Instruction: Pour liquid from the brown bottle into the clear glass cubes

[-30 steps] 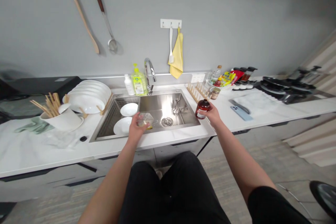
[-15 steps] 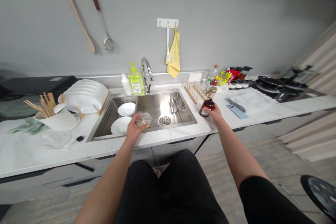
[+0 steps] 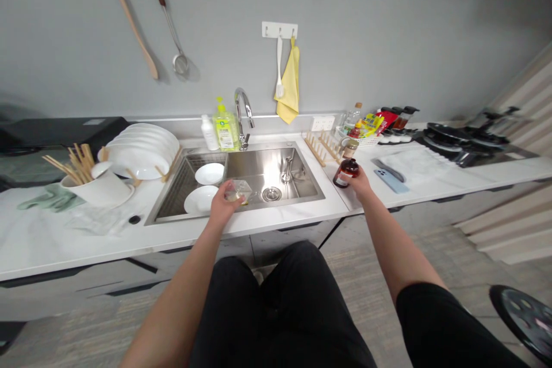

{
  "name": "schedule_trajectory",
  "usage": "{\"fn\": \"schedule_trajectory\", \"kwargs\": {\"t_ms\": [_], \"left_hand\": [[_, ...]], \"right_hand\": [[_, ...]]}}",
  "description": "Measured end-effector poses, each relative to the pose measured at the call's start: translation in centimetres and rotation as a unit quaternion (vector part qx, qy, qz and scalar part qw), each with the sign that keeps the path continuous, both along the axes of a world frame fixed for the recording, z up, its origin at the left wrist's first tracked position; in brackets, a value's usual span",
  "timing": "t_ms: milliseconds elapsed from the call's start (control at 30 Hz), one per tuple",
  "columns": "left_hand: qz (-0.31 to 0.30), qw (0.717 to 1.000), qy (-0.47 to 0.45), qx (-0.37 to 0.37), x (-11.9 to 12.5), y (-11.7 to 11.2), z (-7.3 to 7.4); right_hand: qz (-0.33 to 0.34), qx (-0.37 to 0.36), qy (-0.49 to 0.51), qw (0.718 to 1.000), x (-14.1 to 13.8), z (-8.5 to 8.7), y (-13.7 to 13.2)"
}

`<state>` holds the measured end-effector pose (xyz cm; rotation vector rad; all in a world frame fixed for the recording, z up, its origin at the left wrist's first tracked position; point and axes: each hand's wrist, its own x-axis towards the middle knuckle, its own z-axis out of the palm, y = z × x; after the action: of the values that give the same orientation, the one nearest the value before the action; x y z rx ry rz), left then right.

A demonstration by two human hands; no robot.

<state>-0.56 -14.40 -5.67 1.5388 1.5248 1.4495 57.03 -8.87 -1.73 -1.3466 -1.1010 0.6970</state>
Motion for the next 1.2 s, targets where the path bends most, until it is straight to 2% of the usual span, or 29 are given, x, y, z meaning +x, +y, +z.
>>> {"fn": "schedule_trajectory", "kwargs": {"t_ms": [100, 167, 267, 333, 367, 400, 433, 500, 567, 633, 700, 767, 867, 967, 1033, 1067, 1133, 1200], "left_hand": [[0.0, 1.0, -0.006, 0.0, 0.0, 0.1, 0.0], [0.003, 1.0, -0.012, 0.001, 0.0, 0.0, 0.1], [-0.001, 0.999, -0.037, 0.007, 0.1, -0.1, 0.5], [-0.017, 0.998, -0.061, 0.014, 0.3, -0.2, 0.7], [-0.027, 0.997, -0.07, 0.017, 0.4, -0.3, 0.7], [-0.037, 0.996, -0.075, 0.018, 0.5, -0.3, 0.7], [-0.047, 0.996, -0.078, 0.018, 0.6, -0.4, 0.8], [-0.072, 0.993, -0.09, 0.013, 0.7, -0.5, 0.8], [-0.104, 0.989, -0.105, 0.011, 0.8, -0.6, 0.9], [-0.129, 0.986, -0.106, 0.015, 0.8, -0.8, 1.0], [-0.137, 0.987, -0.086, 0.016, 0.8, -1.0, 1.3], [-0.139, 0.988, -0.065, 0.005, 0.9, -1.3, 1.5], [-0.154, 0.987, -0.036, -0.002, 1.2, -1.8, 1.8], [-0.175, 0.984, -0.007, 0.039, 1.0, -2.9, 2.1], [-0.14, 0.988, 0.003, 0.066, -0.4, -4.1, 2.4], [-0.097, 0.992, 0.008, 0.075, -1.7, -4.9, 2.6], [0.045, 0.995, 0.039, 0.086, -5.7, -6.8, 3.0], [0.202, 0.973, 0.073, 0.083, -11.0, -8.9, 3.6]], "right_hand": [[-0.001, -0.008, -0.015, 1.0, 0.3, 0.0, 0.1], [-0.026, 0.001, -0.043, 0.999, 0.4, 0.1, -0.4], [-0.164, 0.073, -0.131, 0.975, -0.5, 0.8, -2.4], [-0.246, 0.143, -0.193, 0.939, -2.9, 1.5, -4.2], [-0.248, 0.166, -0.217, 0.929, -4.8, 1.8, -5.1], [-0.221, 0.179, -0.23, 0.931, -7.2, 2.0, -5.8], [-0.157, 0.177, -0.237, 0.942, -10.0, 2.1, -6.4], [0.043, 0.147, -0.231, 0.961, -16.5, 2.0, -7.0], [0.218, 0.101, -0.181, 0.954, -23.1, 1.2, -6.8], [0.302, 0.054, -0.105, 0.946, -28.6, 0.1, -6.1], [0.35, 0.008, -0.037, 0.936, -32.3, -1.2, -5.2], [0.363, -0.019, 0.0, 0.932, -34.1, -2.4, -4.5], [0.356, -0.019, 0.019, 0.934, -34.4, -3.4, -4.3], [0.349, -0.01, 0.006, 0.937, -33.8, -3.6, -4.6], [0.346, -0.011, -0.01, 0.938, -33.7, -3.5, -4.8], [0.343, -0.012, -0.016, 0.939, -33.7, -3.4, -4.8], [0.337, -0.013, -0.02, 0.941, -33.7, -3.3, -4.9], [0.336, -0.014, -0.012, 0.942, -33.7, -3.2, -4.8]]}}
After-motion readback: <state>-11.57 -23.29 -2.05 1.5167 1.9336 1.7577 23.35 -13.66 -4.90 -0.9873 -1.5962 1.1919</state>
